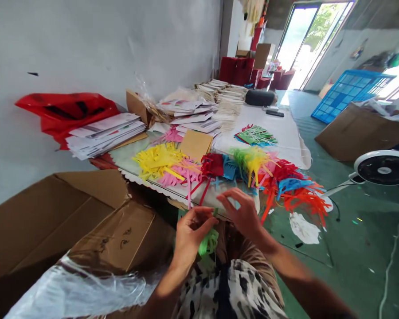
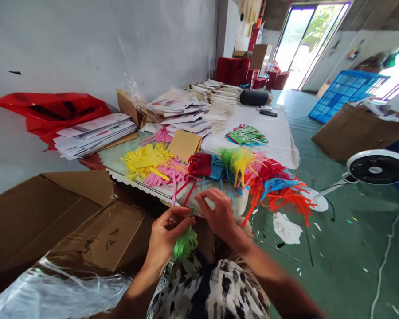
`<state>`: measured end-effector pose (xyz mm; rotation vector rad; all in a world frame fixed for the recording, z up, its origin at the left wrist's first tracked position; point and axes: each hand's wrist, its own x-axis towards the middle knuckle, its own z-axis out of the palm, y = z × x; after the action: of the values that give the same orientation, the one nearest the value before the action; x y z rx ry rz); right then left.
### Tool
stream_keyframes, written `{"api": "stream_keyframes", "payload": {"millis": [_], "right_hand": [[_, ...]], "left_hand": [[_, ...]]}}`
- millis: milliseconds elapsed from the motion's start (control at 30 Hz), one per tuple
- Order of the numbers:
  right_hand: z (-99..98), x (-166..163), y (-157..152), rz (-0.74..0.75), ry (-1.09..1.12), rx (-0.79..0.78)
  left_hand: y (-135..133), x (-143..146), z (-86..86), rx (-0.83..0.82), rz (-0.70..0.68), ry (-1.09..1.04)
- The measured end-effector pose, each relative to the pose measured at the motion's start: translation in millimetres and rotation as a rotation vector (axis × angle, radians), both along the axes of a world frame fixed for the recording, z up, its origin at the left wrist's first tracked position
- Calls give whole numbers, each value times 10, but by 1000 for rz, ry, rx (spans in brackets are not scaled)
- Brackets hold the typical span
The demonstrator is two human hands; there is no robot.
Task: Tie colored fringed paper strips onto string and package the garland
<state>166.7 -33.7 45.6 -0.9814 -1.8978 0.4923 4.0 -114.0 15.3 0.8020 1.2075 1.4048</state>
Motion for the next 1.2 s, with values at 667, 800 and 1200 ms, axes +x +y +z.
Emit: {"api": "stream_keyframes", "payload": {"millis": [667, 800, 1200], "right_hand": [[187, -407, 2689, -462, -922, -259], [430, -398, 2412, -424, -846, -137], [274, -80, 235, 282, -770, 195]], "left_hand": [[23, -238, -595, -175, -3, 44], [62, -198, -491, -153, 24, 85], [173, -133, -216, -122, 168, 7]]}}
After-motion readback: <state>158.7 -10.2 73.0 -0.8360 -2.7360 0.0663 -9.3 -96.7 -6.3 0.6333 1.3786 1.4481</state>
